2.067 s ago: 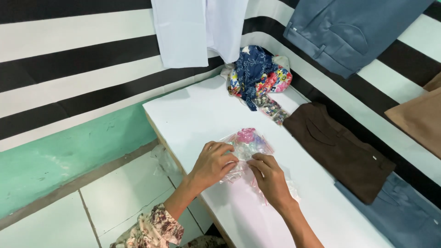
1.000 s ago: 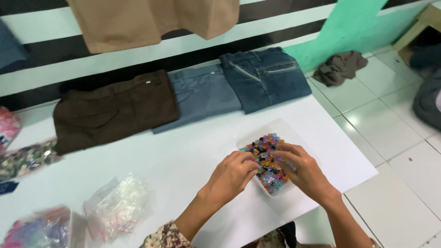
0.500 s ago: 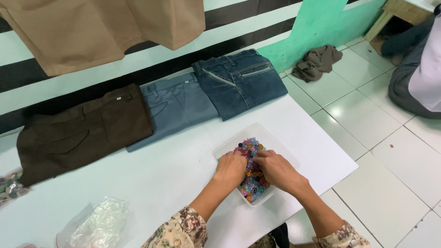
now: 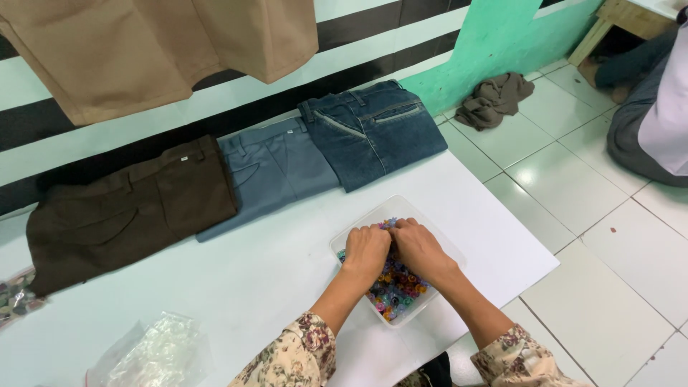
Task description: Sorting pink buttons from a container and placing them into small plastic bags.
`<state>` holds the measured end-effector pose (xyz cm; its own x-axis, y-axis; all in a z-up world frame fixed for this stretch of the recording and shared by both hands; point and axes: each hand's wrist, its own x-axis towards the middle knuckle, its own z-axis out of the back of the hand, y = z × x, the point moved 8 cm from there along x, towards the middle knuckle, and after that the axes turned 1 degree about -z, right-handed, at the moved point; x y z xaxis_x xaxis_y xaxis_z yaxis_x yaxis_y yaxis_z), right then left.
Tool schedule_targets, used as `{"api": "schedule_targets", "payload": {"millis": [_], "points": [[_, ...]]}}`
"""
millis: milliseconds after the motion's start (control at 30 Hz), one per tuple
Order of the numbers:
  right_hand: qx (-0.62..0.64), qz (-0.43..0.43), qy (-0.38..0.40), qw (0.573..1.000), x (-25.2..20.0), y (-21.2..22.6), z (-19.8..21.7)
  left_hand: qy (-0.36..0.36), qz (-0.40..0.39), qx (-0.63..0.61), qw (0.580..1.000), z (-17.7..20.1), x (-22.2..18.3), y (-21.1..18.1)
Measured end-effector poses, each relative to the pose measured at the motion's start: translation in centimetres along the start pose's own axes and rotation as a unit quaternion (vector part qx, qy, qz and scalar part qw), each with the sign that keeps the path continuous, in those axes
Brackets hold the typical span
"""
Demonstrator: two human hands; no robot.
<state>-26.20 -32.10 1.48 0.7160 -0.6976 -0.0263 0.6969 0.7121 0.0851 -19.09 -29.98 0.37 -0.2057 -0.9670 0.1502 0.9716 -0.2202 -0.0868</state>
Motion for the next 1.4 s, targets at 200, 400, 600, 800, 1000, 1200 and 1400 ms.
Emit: {"api": "schedule_targets", "payload": {"millis": [200, 400, 600, 800, 1000, 1200, 1400], "points": [[0.008, 0.006, 0.029, 1.0, -0.5, 0.1, -1.3, -0.022, -0.007, -0.005, 1.0, -1.7, -0.4, 0.3], [0.042, -0.028, 0.066, 0.997, -2.2, 2.7, 3.6, -0.058, -0.016, -0.083, 0.995, 2.6, -3.5, 0.1], [0.19, 0.007, -0.024, 0.982, -4.7, 7.1, 8.7, -0.077, 0.025, -0.193, 0.978, 8.7, -10.5, 3.2], [0.296, 0.185, -0.146, 0.926, -6.2, 16.1, 9.5, -0.105, 0.16, -0.29, 0.938, 13.8, -20.6, 8.9], [0.35, 0.193, -0.067, 0.914, -3.8, 22.8, 2.2, -0.053, 0.31, -0.277, 0.908, 7.3, -27.7, 13.4], [0.244, 0.136, -0.032, 0.96, -1.8, 24.5, -3.2, -0.034, 0.301, -0.23, 0.925, 4.5, -28.7, 13.5], [0.275, 0.138, -0.063, 0.949, -2.9, 23.8, -0.6, -0.012, 0.295, -0.227, 0.928, 6.1, -28.3, 13.1]]}}
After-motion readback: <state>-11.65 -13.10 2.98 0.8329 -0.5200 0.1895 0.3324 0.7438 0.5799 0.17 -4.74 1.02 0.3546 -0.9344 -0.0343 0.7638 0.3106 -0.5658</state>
